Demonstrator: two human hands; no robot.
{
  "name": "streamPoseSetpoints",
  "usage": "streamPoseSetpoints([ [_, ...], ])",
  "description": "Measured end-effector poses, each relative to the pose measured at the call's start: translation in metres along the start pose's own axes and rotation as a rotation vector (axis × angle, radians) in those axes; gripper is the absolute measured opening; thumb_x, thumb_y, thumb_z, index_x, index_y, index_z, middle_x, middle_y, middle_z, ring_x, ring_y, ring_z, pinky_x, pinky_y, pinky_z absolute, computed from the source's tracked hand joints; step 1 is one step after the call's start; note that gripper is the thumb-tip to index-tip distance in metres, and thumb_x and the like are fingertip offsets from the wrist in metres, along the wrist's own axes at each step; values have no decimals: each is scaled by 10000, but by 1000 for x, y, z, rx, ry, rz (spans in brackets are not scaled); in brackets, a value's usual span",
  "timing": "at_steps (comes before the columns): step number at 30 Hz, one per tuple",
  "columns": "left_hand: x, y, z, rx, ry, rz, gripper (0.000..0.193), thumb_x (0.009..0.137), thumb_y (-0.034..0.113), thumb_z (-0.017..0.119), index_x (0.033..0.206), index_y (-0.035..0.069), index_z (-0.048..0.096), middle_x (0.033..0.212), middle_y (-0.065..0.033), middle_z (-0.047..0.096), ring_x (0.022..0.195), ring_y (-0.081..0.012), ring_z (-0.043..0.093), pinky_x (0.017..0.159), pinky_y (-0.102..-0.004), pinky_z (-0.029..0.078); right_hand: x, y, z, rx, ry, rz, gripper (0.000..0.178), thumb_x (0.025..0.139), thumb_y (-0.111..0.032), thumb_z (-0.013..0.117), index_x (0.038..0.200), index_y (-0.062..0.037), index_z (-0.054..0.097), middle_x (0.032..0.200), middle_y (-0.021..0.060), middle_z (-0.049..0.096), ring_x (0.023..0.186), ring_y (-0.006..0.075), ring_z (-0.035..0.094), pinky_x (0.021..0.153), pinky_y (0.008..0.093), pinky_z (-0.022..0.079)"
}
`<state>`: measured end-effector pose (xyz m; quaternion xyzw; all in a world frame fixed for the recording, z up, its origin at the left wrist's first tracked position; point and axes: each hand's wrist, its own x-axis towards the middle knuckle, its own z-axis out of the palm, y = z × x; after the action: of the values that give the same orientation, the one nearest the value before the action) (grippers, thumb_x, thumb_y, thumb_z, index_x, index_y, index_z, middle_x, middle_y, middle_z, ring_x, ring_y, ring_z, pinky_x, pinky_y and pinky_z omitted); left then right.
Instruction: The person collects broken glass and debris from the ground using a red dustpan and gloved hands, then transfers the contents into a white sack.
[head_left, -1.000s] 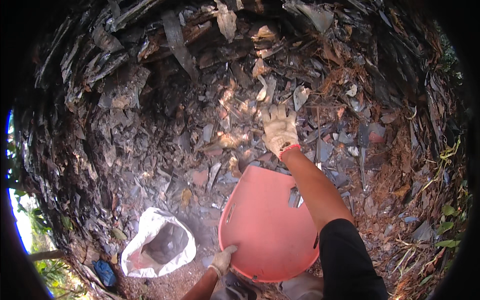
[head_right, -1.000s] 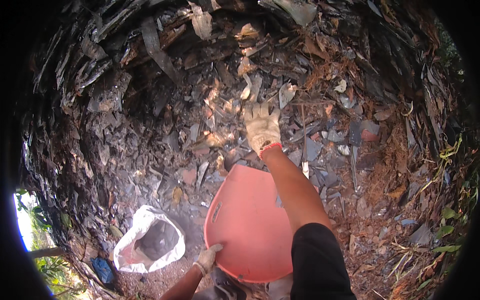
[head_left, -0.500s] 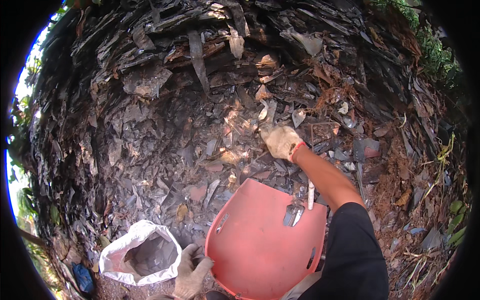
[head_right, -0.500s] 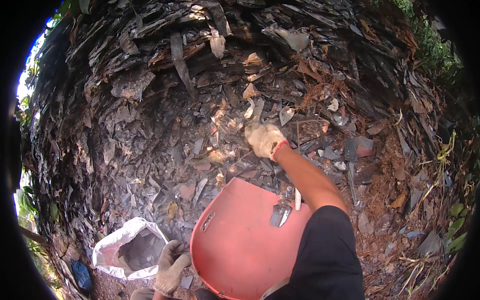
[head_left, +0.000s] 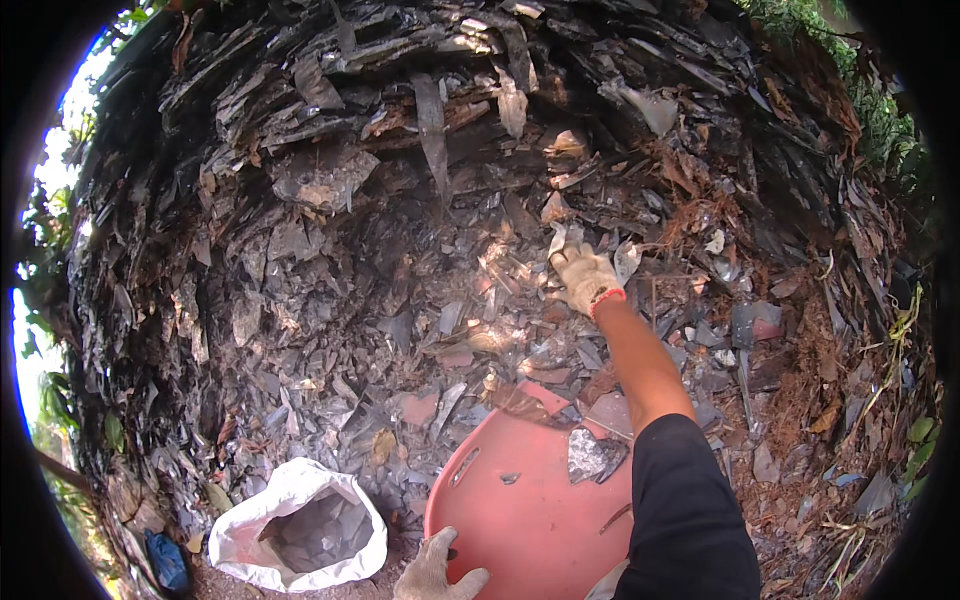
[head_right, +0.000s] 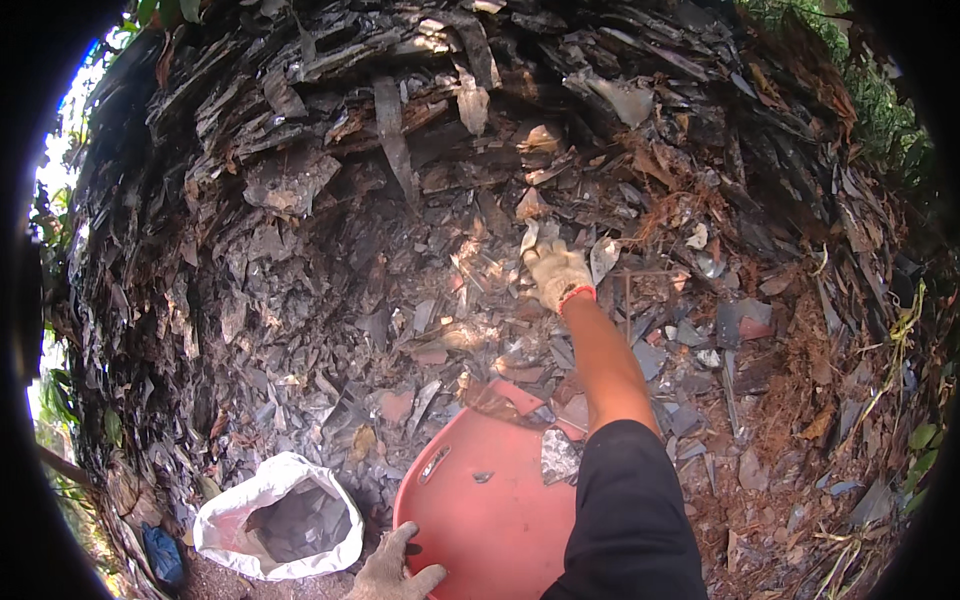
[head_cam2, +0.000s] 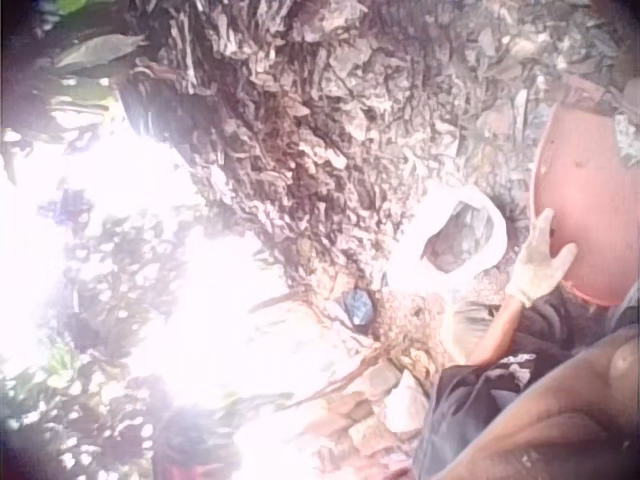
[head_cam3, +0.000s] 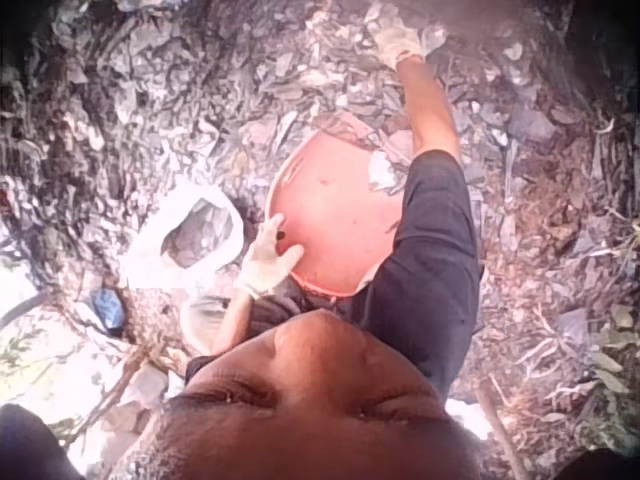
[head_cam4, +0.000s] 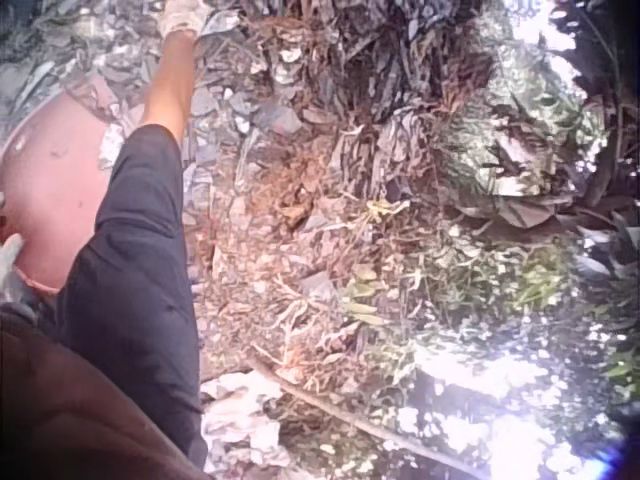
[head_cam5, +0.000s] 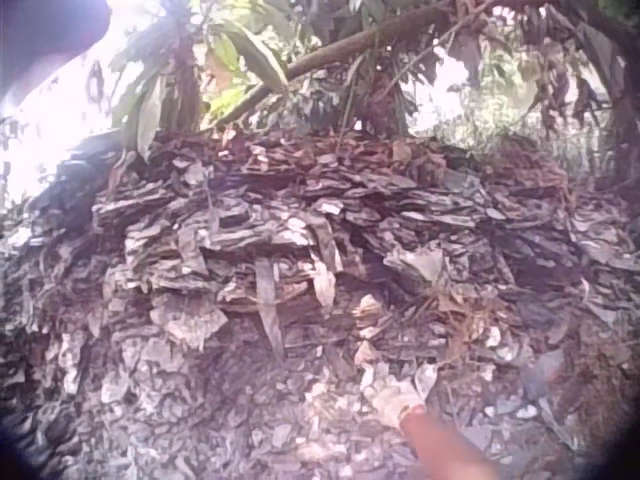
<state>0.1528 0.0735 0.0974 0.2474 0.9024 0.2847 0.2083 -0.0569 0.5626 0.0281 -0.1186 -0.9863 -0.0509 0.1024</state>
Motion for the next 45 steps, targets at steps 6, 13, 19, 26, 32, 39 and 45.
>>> streamPoseSetpoints([
  [6, -14, 4, -9, 57, -55, -92, 836, 856, 350, 780, 1497, -40, 411, 1405, -304, 534, 1265, -444, 564, 1047, -484, 489, 0, -13, 56, -251, -83, -318, 249, 855, -141, 604, 1028, -50, 759, 951, 126, 750, 874, 296, 717, 652, 504, 551],
  [13, 13, -14, 8, 367, 113, 176, 748, 881, 329, 777, 1468, -9, 459, 1395, -267, 553, 1230, -405, 591, 1012, -460, 511, -141, -61, -22, 9, 55, -638, 230, 776, -156, 622, 970, -52, 692, 776, 95, 701, 700, 229, 706, 551, 376, 553],
  [19, 38, -16, 16, 249, -70, 166, 857, 802, 383, 798, 1431, -67, 428, 1419, -302, 496, 1346, -469, 467, 1128, -529, 397, -215, -88, -121, 754, -351, 161, 365, 971, -302, 571, 1134, 21, 613, 942, 272, 711, 835, 471, 702, 770, 524, 575],
  [26, 60, -23, 43, 275, -36, 324, 853, 792, 411, 777, 1426, -55, 447, 1463, -304, 444, 1385, -491, 404, 1143, -579, 342, -291, -25, -45, 1322, -521, 885, 659, 913, -233, 765, 1436, 41, 472, 1300, 246, 622, 1057, 307, 690, 889, 357, 614],
  [32, 60, -41, 45, 398, 87, 326, 839, 798, 348, 779, 1431, -72, 426, 1452, -325, 454, 1370, -501, 412, 1164, -568, 332, -400, 18, -77, 953, 87, 906, 407, 927, -236, 716, 1237, -4, 592, 1109, 168, 691, 1010, 238, 677, 914, 391, 557],
  [39, 74, -19, 60, 320, -41, 338, 874, 796, 380, 780, 1473, -36, 416, 1460, -286, 477, 1384, -465, 421, 1149, -565, 335, -556, -91, -121, 622, -1018, 1120, 523, 861, -499, 691, 1051, -14, 731, 913, 254, 737, 879, 393, 719, 817, 465, 571],
  [45, 78, 3, 79, 316, -251, 377, 846, 807, 425, 751, 1455, -26, 446, 1401, -258, 545, 1337, -436, 486, 1130, -541, 369, -597, -137, -41, 437, -759, 1240, 494, 856, -418, 704, 992, 56, 686, 904, 260, 719, 719, 361, 709, 681, 446, 583],
])
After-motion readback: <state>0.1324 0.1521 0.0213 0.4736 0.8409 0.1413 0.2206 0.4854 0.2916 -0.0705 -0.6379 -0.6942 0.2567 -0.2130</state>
